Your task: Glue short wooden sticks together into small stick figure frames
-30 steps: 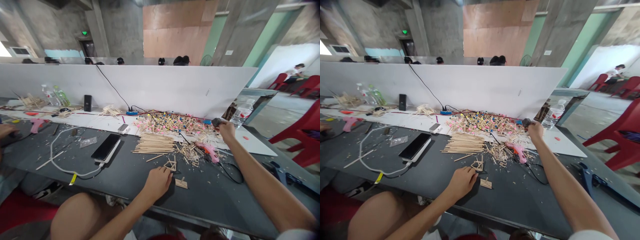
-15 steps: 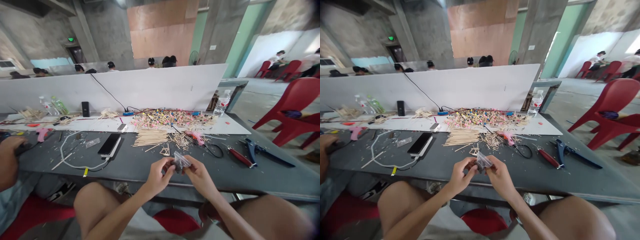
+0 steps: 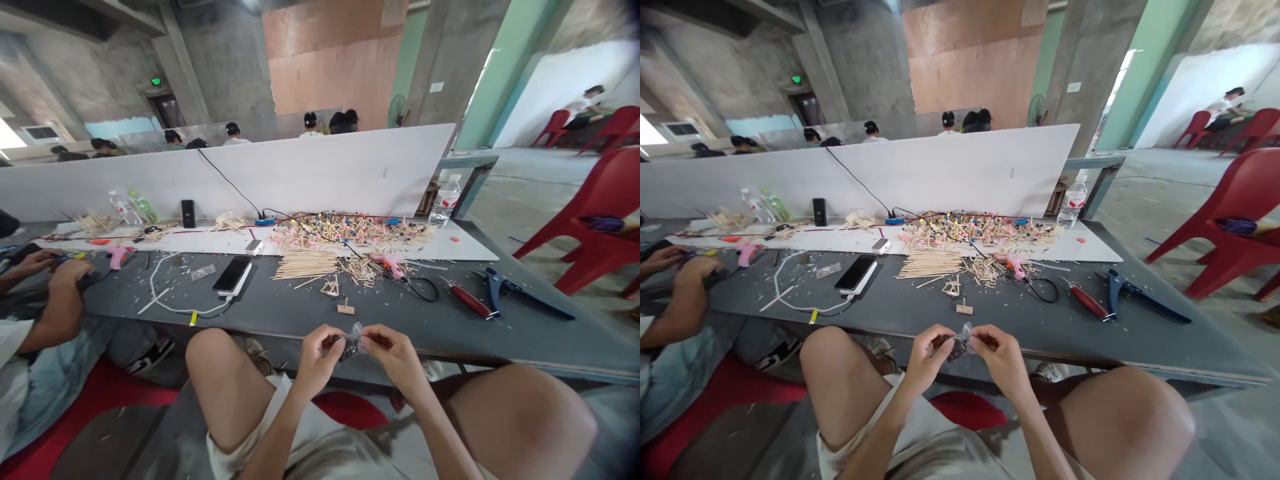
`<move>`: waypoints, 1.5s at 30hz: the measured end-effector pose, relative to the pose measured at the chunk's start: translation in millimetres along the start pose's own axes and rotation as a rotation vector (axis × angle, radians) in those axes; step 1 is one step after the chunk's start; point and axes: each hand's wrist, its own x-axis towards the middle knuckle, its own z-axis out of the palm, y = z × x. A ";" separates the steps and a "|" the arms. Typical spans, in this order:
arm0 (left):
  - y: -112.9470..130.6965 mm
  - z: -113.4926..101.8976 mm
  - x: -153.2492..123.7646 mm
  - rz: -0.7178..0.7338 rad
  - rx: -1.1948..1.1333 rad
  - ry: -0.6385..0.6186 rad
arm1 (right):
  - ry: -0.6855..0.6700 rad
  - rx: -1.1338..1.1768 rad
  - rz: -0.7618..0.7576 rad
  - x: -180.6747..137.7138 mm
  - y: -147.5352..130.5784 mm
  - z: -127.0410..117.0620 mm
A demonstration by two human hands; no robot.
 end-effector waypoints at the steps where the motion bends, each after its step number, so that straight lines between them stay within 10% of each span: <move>1: -2.0 2.8 -2.6 -0.037 -0.032 0.027 | 0.031 -0.009 -0.008 -2.6 2.4 2.1; 24: -9.7 -2.8 -10.9 0.054 -0.019 0.124 | -0.182 0.332 0.166 -8.9 3.3 8.9; 36: -2.6 -5.6 -15.1 0.189 0.249 0.124 | -0.230 -0.003 0.092 -5.8 -1.4 13.7; 42: 9.3 4.5 -21.0 0.244 0.636 0.368 | -0.121 -0.164 -0.031 -5.3 5.1 19.3; 45: 14.8 11.7 -20.1 0.159 0.718 0.198 | -0.079 -0.231 -0.123 -10.2 7.8 26.9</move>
